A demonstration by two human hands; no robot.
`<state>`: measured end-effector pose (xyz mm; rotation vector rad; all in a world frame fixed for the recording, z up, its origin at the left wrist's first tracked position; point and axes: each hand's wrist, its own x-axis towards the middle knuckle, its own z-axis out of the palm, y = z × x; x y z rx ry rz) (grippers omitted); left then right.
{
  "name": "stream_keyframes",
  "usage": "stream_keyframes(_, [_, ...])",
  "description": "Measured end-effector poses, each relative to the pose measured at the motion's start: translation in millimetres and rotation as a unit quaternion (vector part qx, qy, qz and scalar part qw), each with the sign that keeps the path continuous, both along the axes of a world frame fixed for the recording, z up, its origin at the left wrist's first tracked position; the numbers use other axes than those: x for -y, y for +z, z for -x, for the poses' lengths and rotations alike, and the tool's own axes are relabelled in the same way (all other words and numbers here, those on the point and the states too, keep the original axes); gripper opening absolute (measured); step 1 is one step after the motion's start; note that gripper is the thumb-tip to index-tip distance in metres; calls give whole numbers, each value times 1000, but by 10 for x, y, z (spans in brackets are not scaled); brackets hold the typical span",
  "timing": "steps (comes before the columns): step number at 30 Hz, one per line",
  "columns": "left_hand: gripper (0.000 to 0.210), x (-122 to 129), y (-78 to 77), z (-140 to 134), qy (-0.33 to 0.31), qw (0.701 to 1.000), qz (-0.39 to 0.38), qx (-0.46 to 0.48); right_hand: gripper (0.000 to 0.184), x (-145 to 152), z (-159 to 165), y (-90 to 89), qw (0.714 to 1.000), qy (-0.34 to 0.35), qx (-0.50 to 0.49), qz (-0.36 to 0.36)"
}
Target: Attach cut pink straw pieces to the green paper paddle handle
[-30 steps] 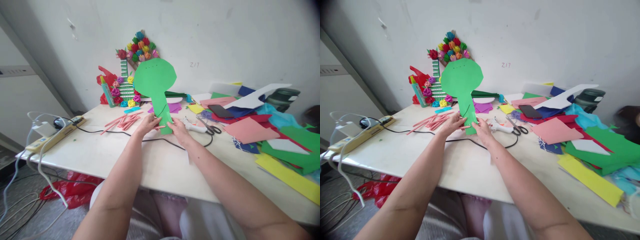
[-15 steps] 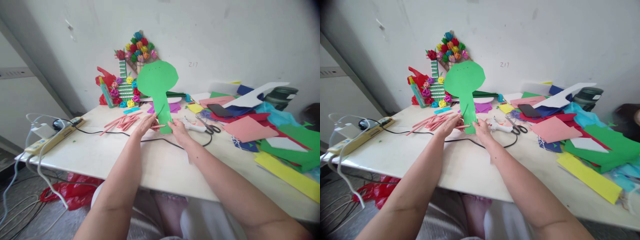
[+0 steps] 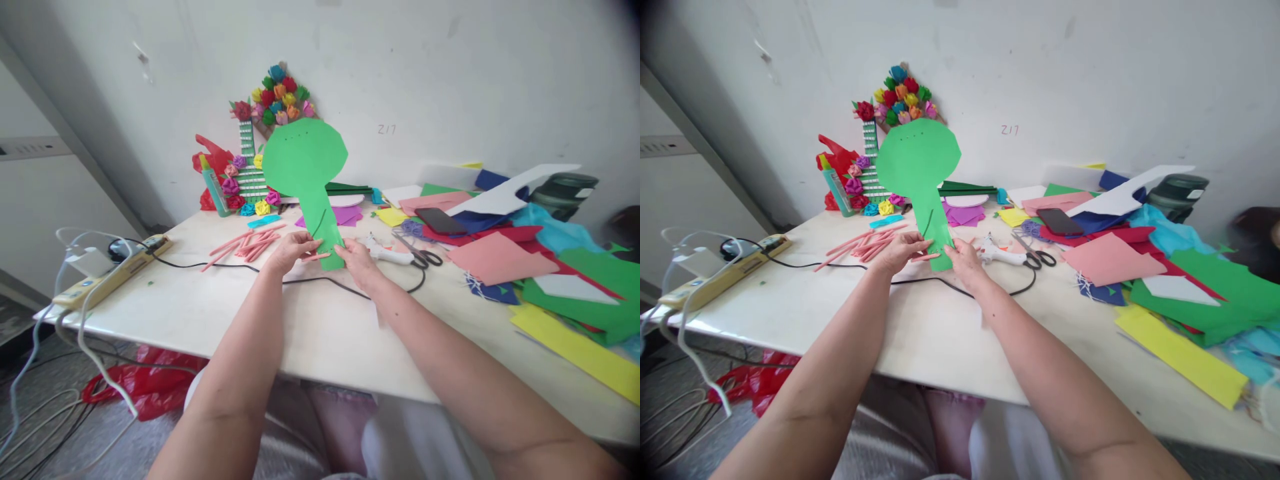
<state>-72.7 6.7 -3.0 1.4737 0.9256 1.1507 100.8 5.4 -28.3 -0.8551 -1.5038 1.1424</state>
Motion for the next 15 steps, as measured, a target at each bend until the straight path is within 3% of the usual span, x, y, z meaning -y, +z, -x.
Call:
stream_keyframes(3, [27, -56, -56, 14, 9, 1000, -5, 10, 22, -7, 6, 2, 1000, 2, 11, -2])
stream_keyframes(6, [27, -66, -73, 15, 14, 999, 5, 31, 24, 37, -14, 63, 987, -98, 91, -87])
stream_keyframes(7, [28, -61, -70, 12, 16, 999, 8, 36, 25, 65, -27, 96, 970, -152, 129, -136])
stream_keyframes(10, [29, -36, -49, -2, 22, 999, 15, 35, 25, 167, -64, 206, 877, -275, 261, -297])
stream_keyframes(12, [30, -20, -34, -14, 28, 999, 19, 27, 19, 224, -69, 261, 827, -296, 330, -346])
stream_keyframes(15, [31, 4, -8, -39, 35, 999, 14, 19, 16, 266, -44, 293, 791, -291, 399, -361])
